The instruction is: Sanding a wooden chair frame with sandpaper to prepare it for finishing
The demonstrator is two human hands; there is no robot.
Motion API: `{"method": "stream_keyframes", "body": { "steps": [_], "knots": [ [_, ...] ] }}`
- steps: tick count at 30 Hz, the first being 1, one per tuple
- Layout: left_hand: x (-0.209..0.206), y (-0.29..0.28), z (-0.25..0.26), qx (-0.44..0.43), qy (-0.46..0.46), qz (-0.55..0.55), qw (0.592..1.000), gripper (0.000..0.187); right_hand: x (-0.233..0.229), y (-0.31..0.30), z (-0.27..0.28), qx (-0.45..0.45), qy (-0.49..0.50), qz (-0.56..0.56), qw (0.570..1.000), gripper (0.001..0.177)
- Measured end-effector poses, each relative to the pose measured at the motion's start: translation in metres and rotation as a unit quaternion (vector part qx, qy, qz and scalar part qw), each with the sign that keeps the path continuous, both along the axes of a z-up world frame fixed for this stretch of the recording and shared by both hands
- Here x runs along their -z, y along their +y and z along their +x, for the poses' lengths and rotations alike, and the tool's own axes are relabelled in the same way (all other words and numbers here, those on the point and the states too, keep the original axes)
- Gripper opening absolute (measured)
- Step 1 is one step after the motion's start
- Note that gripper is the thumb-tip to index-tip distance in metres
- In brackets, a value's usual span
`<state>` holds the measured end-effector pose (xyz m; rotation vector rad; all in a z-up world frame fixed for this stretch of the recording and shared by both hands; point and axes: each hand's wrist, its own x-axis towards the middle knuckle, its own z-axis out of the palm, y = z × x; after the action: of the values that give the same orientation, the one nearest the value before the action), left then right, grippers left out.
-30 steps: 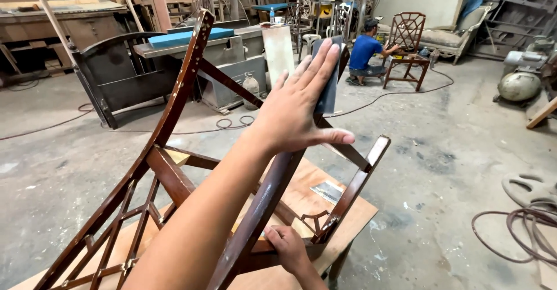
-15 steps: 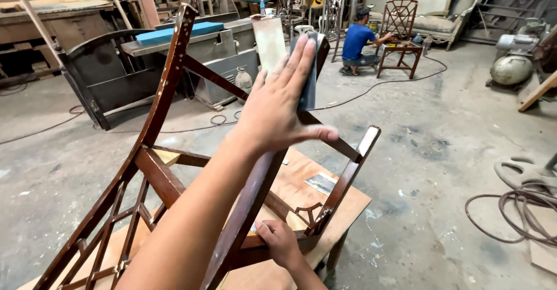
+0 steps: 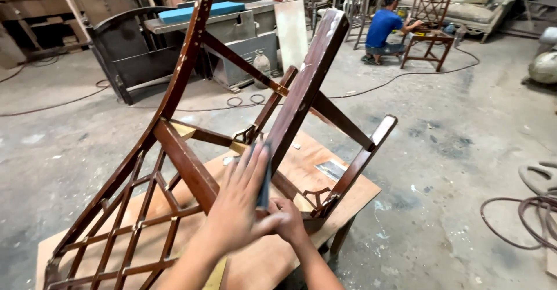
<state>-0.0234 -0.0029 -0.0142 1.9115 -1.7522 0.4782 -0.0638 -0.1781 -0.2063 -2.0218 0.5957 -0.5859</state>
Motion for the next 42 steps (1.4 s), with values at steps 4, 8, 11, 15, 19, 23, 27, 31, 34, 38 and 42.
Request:
{"method": "stream_keyframes", "body": {
  "steps": [4, 8, 11, 15, 19, 23, 27, 31, 34, 38, 42],
  "knots": [
    [0.111, 0.069, 0.000, -0.115, -0.032, -0.041, 0.992, 0.096, -0.010, 0.008, -0.006, -0.024, -0.065, 0.000, 0.998, 0.048],
    [0.126, 0.084, -0.006, -0.149, -0.008, -0.022, 0.989, 0.094, -0.016, 0.012, -0.007, -0.014, -0.051, 0.013, 0.999, 0.050],
    [0.108, 0.076, -0.012, -0.112, -0.004, -0.031, 0.993, 0.083, -0.019, 0.013, -0.007, -0.022, -0.064, 0.008, 0.998, 0.048],
    [0.108, 0.077, -0.022, -0.131, -0.003, -0.055, 0.990, 0.083, -0.018, 0.012, -0.005, 0.008, -0.058, 0.017, 0.998, 0.047],
    [0.131, 0.100, -0.035, -0.170, 0.018, -0.084, 0.982, 0.071, -0.007, 0.007, 0.000, 0.012, -0.064, 0.020, 0.998, 0.047],
    [0.138, 0.140, -0.053, -0.189, 0.030, -0.143, 0.971, 0.051, 0.000, 0.004, 0.002, -0.030, -0.113, 0.040, 0.992, 0.046],
    [0.137, 0.177, -0.072, -0.251, 0.214, -0.301, 0.895, 0.029, 0.009, -0.002, 0.007, -0.021, -0.113, 0.011, 0.993, 0.044],
    [0.129, 0.198, -0.065, -0.232, 0.556, -0.362, 0.711, 0.013, 0.012, -0.004, 0.009, -0.043, -0.137, 0.011, 0.990, 0.045],
    [0.149, 0.204, -0.053, -0.195, 0.608, -0.414, 0.649, 0.023, 0.020, -0.009, 0.013, -0.044, -0.157, 0.008, 0.987, 0.033],
    [0.147, 0.205, -0.062, -0.242, 0.573, -0.385, 0.682, 0.020, 0.004, 0.011, -0.019, -0.033, -0.257, 0.045, 0.965, 0.022],
    [0.133, 0.192, -0.070, -0.240, 0.572, -0.349, 0.703, 0.011, -0.055, 0.087, -0.098, 0.090, -0.267, -0.088, 0.955, 0.030]
  ]
}}
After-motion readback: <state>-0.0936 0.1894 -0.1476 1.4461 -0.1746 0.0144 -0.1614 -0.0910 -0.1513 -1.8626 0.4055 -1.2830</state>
